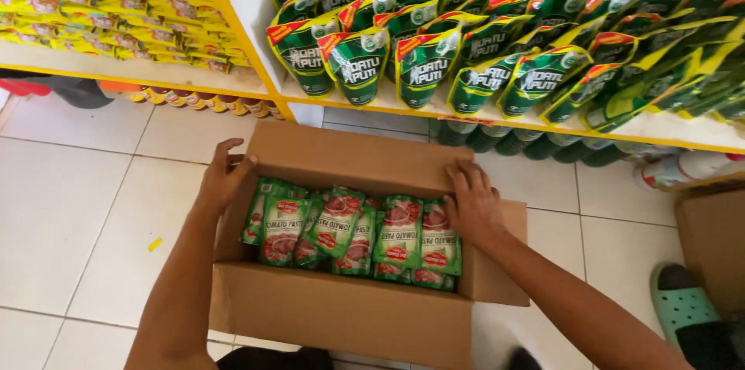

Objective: Stocking and arranging tomato paste packets on grocery store shelves from a box.

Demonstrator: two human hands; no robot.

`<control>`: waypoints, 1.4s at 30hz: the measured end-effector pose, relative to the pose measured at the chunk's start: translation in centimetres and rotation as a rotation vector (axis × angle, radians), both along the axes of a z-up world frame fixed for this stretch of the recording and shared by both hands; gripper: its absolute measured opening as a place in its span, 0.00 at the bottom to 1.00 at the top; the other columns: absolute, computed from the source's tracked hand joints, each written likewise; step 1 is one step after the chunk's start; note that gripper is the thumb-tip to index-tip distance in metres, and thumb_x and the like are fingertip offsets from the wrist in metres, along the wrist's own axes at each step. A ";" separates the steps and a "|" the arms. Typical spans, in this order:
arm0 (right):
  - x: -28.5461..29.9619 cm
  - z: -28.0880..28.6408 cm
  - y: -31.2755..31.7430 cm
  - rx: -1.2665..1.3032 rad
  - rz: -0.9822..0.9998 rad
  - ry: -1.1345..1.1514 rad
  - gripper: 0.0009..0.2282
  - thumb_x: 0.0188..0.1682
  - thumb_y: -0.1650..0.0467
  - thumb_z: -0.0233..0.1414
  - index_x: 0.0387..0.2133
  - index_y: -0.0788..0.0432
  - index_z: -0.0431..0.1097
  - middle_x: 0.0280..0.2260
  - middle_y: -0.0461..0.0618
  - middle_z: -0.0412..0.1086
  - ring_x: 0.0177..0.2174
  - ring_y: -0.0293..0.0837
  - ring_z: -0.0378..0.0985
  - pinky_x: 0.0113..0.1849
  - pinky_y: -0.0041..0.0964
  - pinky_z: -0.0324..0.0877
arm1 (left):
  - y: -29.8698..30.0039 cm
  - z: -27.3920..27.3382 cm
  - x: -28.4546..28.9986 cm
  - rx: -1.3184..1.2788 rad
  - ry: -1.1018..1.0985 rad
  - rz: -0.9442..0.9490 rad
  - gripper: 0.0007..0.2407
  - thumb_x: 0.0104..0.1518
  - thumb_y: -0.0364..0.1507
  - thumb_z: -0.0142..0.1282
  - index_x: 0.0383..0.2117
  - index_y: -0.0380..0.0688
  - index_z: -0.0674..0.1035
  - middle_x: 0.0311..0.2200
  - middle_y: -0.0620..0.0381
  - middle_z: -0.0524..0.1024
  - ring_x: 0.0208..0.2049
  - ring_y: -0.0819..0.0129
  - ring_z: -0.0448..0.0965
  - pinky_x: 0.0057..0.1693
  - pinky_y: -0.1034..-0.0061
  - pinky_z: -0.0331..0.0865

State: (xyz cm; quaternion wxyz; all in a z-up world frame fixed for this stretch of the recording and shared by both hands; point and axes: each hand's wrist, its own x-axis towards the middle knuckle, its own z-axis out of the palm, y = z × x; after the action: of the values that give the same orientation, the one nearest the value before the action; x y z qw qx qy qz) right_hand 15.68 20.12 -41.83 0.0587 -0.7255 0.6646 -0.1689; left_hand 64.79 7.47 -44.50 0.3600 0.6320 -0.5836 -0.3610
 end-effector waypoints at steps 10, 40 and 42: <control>-2.6 -0.5 0.5 0.038 0.069 0.051 0.27 0.42 0.66 0.58 0.59 0.46 0.62 0.56 0.49 0.65 0.55 0.55 0.68 0.50 0.56 0.70 | 5.0 6.3 -5.0 0.109 -0.864 -0.010 0.21 0.64 0.46 0.52 0.65 0.75 0.67 0.66 0.39 0.62 0.62 0.27 0.60 0.56 0.41 0.63; -23.1 -2.1 -1.4 0.266 0.219 -0.140 0.34 0.33 0.77 0.53 0.58 0.39 0.68 0.56 0.50 0.68 0.54 0.54 0.72 0.52 0.44 0.70 | 3.1 1.9 -17.7 0.134 -0.805 -0.257 0.25 0.64 0.35 0.40 0.69 0.70 0.55 0.38 0.36 0.81 0.42 0.38 0.82 0.49 0.45 0.73; -24.7 -1.6 -0.8 0.291 0.182 -0.107 0.35 0.31 0.78 0.53 0.57 0.39 0.69 0.58 0.51 0.67 0.55 0.54 0.70 0.54 0.44 0.69 | 2.9 1.2 -19.3 0.081 -0.760 -0.296 0.25 0.65 0.31 0.40 0.70 0.66 0.55 0.38 0.34 0.81 0.41 0.37 0.82 0.49 0.45 0.73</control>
State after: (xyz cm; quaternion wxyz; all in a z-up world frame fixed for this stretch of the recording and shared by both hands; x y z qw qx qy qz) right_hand -9.06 19.30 -43.42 0.2133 -0.7565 0.6095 -0.1032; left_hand 45.47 10.39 -43.28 0.0378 0.6430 -0.7452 -0.1725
